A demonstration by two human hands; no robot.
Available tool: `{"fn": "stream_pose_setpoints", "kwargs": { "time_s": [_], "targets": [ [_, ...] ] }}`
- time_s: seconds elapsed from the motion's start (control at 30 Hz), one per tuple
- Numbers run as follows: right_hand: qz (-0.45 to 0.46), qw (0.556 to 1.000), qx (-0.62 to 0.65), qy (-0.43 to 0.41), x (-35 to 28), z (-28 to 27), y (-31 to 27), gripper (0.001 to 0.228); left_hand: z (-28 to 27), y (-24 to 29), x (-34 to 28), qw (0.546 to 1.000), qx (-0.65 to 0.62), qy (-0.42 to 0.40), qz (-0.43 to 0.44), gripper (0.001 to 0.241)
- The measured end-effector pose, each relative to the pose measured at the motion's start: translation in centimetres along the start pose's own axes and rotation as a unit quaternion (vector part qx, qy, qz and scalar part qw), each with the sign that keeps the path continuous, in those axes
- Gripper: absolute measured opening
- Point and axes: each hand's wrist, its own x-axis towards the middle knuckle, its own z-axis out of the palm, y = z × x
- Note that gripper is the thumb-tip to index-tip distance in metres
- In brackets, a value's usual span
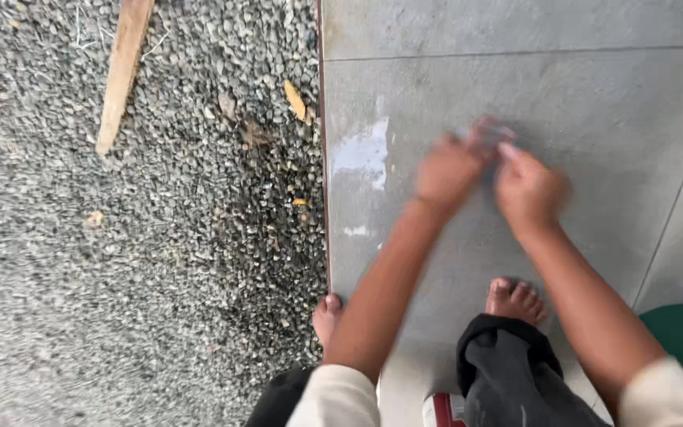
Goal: The person sands the surface of floor tiles using a sanding block by hand, applying pressure in a repetitive motion while crouching on the floor near a bucket.
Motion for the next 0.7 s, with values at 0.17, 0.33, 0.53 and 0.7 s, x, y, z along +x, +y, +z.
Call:
{"fn": "stream_pose_setpoints", "kwargs": {
  "time_s": [0.17,0.33,0.53,0.7],
  "targets": [
    [-0.16,0.983,0.083,0.031,10.0,0.0,-19.8,0.025,-6.6,-12.5,-3.4,0.985,0.031,0.017,-0.166,0.073],
    [-0.104,0.988,0.109,-0.011,5.1,-2.0,-14.1,0.03,-1.0,-8.2,-4.0,0.986,0.104,-0.013,-0.128,0.059],
    [-0.006,0.996,0.05,-0.078,-5.0,-4.5,5.5,0.022,4.7,7.4,-3.2,0.998,-0.016,0.052,-0.045,0.034],
    [-0.033,0.999,0.03,-0.026,-1.1,-1.5,0.2,0.045,3.8,0.6,-2.1,0.998,0.053,0.038,-0.023,0.049]
  ]
}}
